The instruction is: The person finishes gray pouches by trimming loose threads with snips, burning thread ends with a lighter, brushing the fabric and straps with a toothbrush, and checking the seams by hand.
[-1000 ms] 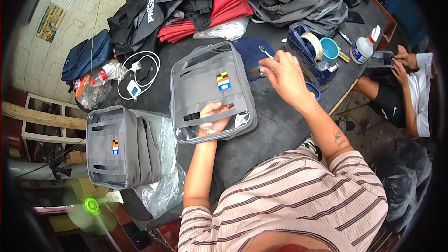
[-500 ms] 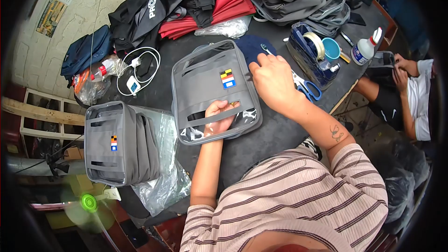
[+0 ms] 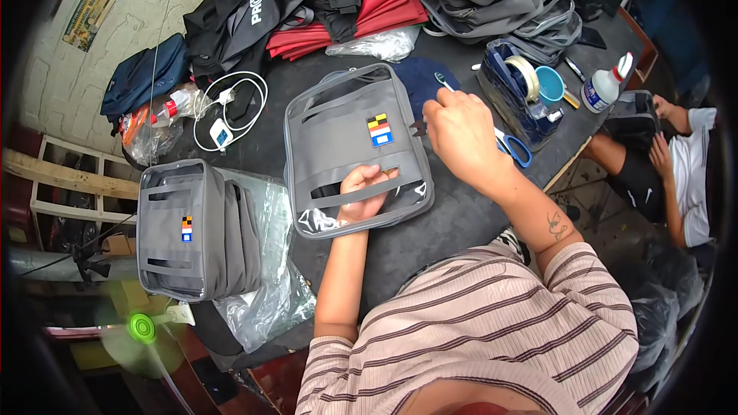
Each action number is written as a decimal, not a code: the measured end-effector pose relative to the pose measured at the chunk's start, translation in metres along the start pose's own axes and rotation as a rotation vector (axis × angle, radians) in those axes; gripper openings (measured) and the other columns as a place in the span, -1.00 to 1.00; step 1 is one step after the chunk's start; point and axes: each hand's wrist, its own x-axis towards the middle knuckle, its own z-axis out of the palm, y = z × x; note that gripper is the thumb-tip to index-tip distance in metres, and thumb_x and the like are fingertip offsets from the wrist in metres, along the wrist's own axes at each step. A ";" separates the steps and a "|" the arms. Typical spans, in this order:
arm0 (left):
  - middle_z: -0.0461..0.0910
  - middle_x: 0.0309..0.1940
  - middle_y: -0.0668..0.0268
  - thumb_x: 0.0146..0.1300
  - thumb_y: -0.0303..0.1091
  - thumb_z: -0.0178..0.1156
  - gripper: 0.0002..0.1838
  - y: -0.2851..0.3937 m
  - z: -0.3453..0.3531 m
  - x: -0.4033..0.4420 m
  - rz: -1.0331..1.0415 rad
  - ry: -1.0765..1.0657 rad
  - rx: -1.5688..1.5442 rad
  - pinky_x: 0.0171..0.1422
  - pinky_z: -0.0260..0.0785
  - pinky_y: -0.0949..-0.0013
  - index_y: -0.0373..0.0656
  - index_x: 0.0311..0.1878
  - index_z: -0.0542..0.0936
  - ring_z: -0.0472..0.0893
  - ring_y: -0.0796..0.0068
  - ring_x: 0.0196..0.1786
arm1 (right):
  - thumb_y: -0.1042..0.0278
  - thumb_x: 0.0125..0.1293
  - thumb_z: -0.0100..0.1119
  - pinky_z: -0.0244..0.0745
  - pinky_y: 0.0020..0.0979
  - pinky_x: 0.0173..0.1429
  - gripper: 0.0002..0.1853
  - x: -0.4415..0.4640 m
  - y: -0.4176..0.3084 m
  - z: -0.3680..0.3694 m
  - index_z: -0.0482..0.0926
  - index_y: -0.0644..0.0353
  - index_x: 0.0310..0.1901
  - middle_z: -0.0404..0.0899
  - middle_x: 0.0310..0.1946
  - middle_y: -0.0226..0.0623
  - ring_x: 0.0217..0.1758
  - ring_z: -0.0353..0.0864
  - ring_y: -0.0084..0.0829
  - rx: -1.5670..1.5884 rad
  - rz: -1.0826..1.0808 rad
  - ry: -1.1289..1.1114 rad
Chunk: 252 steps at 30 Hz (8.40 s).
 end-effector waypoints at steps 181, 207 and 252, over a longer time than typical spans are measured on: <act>0.50 -0.06 0.33 0.35 -0.16 0.14 -0.58 0.071 -0.058 -0.089 0.435 0.790 1.144 -0.05 0.42 0.42 -0.10 0.18 0.36 0.53 0.52 -0.08 | 0.32 0.28 0.19 0.44 -0.38 -0.02 -0.59 0.007 0.060 0.037 0.37 0.25 0.11 0.44 -0.19 -0.24 -0.12 0.51 -0.41 0.765 0.340 0.091; 0.66 -0.23 0.30 0.04 -0.23 0.35 -0.66 0.164 0.075 -0.006 0.735 0.407 2.670 0.42 -0.13 -0.21 -0.16 -0.14 0.56 0.37 0.12 0.29 | 0.12 0.03 0.31 0.20 -0.15 0.06 -0.70 0.123 -0.010 0.073 0.50 0.04 -0.27 0.41 -0.24 -0.39 -0.06 0.34 -0.26 0.178 -0.603 0.379; 0.45 -0.40 0.41 0.23 -0.39 0.20 -0.86 0.108 0.173 -0.008 0.716 0.153 1.288 -0.25 0.26 0.54 -0.27 -0.28 0.50 0.42 0.72 -0.40 | 0.00 0.23 0.17 0.45 -0.14 -0.18 -0.61 -0.023 0.016 0.141 0.36 0.15 -0.20 0.53 -0.28 -0.14 -0.21 0.57 -0.02 0.640 0.226 -0.087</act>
